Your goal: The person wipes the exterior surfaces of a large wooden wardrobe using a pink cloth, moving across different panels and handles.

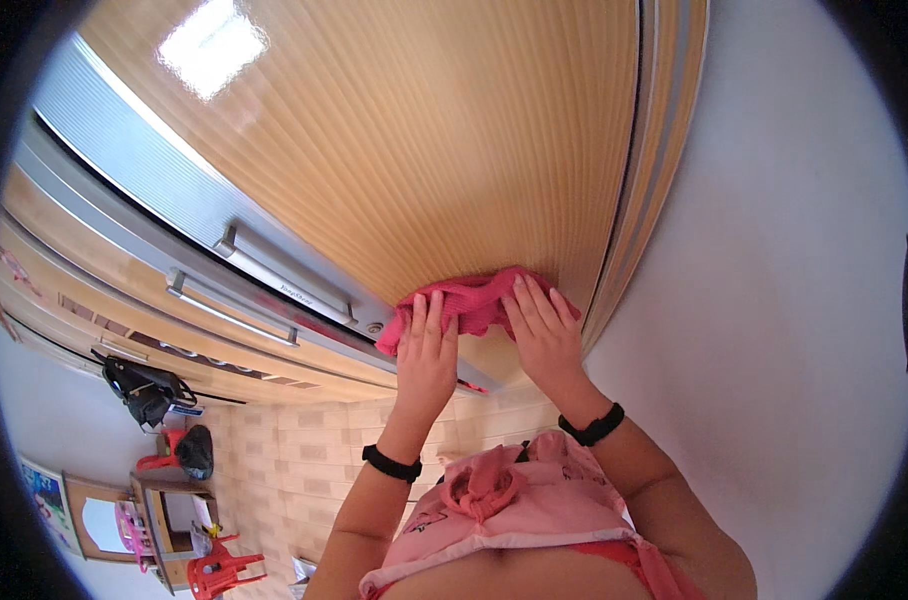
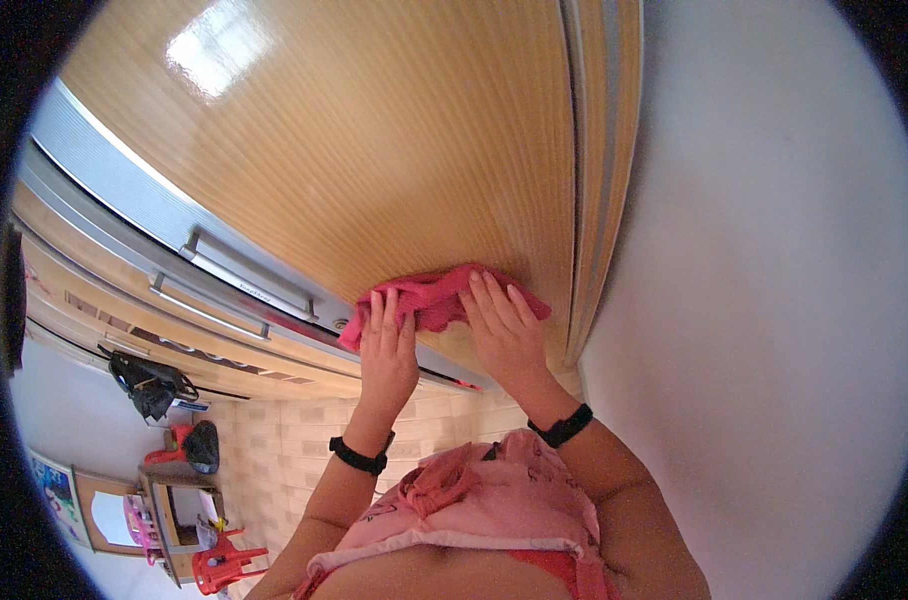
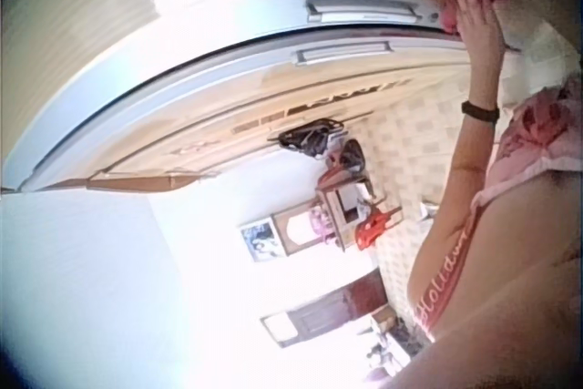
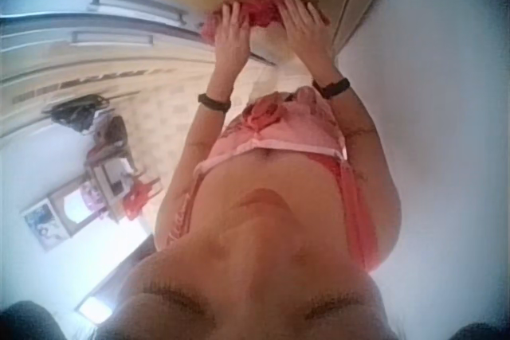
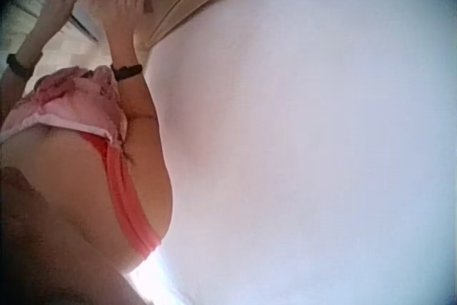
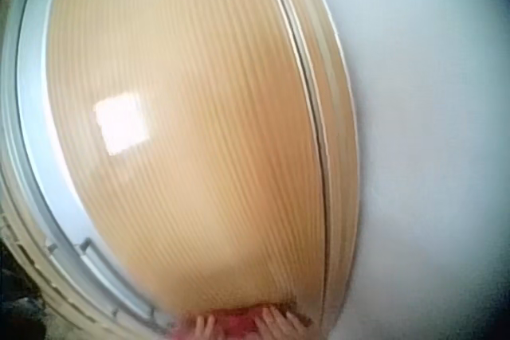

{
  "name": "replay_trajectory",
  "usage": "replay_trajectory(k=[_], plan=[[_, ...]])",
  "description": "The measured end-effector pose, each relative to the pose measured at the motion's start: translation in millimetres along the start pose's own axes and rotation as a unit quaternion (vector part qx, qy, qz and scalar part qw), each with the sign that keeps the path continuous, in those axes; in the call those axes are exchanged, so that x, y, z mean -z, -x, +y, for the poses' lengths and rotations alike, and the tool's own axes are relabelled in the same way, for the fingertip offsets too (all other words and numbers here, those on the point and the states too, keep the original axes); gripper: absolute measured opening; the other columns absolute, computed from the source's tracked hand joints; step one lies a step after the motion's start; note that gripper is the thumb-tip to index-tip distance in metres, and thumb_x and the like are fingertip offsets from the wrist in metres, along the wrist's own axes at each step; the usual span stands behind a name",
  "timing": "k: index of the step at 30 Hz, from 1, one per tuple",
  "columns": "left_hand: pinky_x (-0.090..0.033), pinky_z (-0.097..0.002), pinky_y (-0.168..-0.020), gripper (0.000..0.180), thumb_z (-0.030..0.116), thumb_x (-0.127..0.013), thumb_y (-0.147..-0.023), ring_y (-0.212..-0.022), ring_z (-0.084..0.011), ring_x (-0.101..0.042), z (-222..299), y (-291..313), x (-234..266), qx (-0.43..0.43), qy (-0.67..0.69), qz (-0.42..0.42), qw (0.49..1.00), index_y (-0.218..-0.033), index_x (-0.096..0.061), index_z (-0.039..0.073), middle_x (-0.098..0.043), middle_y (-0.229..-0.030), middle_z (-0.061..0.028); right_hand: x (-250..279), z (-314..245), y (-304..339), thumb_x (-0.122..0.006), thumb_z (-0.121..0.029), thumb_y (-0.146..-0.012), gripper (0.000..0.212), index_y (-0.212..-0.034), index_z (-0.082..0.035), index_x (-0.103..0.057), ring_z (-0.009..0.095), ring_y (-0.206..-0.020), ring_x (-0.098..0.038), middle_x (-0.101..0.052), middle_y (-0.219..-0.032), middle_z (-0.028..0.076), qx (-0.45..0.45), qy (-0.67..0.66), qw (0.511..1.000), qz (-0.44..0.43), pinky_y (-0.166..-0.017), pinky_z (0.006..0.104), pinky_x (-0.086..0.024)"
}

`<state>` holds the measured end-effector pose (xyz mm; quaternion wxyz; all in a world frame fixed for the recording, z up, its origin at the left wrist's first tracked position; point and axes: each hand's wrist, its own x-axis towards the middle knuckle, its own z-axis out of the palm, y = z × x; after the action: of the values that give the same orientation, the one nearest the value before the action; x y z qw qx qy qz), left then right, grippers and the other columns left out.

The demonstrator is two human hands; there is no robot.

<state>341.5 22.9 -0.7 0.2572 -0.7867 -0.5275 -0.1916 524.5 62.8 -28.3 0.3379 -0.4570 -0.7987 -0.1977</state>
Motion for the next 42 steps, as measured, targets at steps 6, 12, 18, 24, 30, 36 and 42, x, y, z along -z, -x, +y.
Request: replay_trajectory(k=[6, 12, 18, 24, 30, 36, 42], plan=[[-0.04, -0.0452, -0.094, 0.031, 0.009, -0.053, -0.083, -0.131, -0.0382, -0.034, 6, -8, 5, 0.019, 0.009, -0.014, 1.0, -0.111, -0.057, -0.002, -0.036, -0.141, -0.0213, 8, 1, -3, -0.05, -0.02, -0.083, 0.036, -0.116, -0.009, -0.058, 0.018, -0.126, -0.043, -0.049, -0.134, 0.008, 0.018, 0.003, 1.0, -0.014, -0.108, 0.0342, -0.026], [-0.041, -0.0437, -0.092, 0.03, 0.009, -0.051, -0.084, -0.131, -0.0378, -0.035, 7, 0, 1, -0.001, 0.011, -0.028, 1.0, -0.111, -0.056, -0.002, -0.036, -0.141, -0.0216, -1, -2, 10, -0.049, -0.018, -0.083, 0.036, -0.117, -0.007, -0.058, 0.019, -0.126, -0.042, -0.049, -0.134, 0.009, 0.001, -0.028, 0.999, -0.026, -0.108, 0.0346, -0.027], [-0.041, -0.0451, -0.091, 0.03, 0.008, -0.052, -0.083, -0.131, -0.0393, -0.035, 4, -12, 10, 0.023, 0.022, -0.02, 0.999, -0.112, -0.055, -0.001, -0.035, -0.141, -0.0216, 21, 1, -26, -0.052, -0.019, -0.082, 0.036, -0.115, -0.007, -0.059, 0.02, -0.126, -0.043, -0.049, -0.134, 0.009, 0.009, -0.044, 0.999, 0.001, -0.107, 0.035, -0.029], [-0.032, -0.0562, -0.1, 0.029, 0.004, -0.05, -0.084, -0.132, -0.0445, -0.027, 3, -18, 11, 0.023, 0.037, 0.022, 0.999, -0.112, -0.053, -0.003, -0.031, -0.143, -0.0234, 0, 4, 0, -0.052, -0.017, -0.082, 0.033, -0.113, -0.007, -0.06, 0.021, -0.126, -0.043, -0.05, -0.133, 0.009, 0.013, -0.059, 0.998, -0.008, -0.107, 0.0368, -0.029], [-0.039, -0.0429, -0.096, 0.021, 0.013, -0.055, -0.083, -0.129, -0.0326, -0.039, -1, 12, -11, -0.025, -0.002, -0.038, 0.999, -0.103, -0.06, 0.005, -0.04, -0.14, -0.0136, -16, 0, 9, -0.052, -0.017, -0.083, 0.031, -0.11, -0.007, -0.061, 0.023, -0.126, -0.043, -0.049, -0.132, 0.01, 0.024, -0.073, 0.997, -0.021, -0.106, 0.0396, -0.029], [-0.039, -0.0521, -0.094, 0.024, 0.008, -0.056, -0.083, -0.125, -0.0443, -0.04, 2, -50, 32, 0.065, 0.009, 0.136, 0.988, -0.104, -0.055, -0.002, -0.042, -0.134, -0.0267, 39, -2, -77, -0.053, -0.019, -0.082, 0.03, -0.108, -0.006, -0.061, 0.023, -0.127, -0.042, -0.051, -0.131, 0.01, -0.007, -0.12, 0.99, 0.072, -0.106, 0.0407, -0.03], [-0.041, -0.0508, -0.092, 0.013, 0.005, -0.055, -0.081, -0.12, -0.0432, -0.045, -2, 14, -7, 0.069, 0.009, 0.045, 0.997, -0.092, -0.056, -0.002, -0.045, -0.13, -0.0286, 3, -22, -34, -0.053, -0.019, -0.08, 0.031, -0.107, -0.008, -0.063, 0.021, -0.127, -0.042, -0.052, -0.13, 0.007, 0.115, -0.153, 0.981, 0.001, -0.106, 0.0407, -0.03]])
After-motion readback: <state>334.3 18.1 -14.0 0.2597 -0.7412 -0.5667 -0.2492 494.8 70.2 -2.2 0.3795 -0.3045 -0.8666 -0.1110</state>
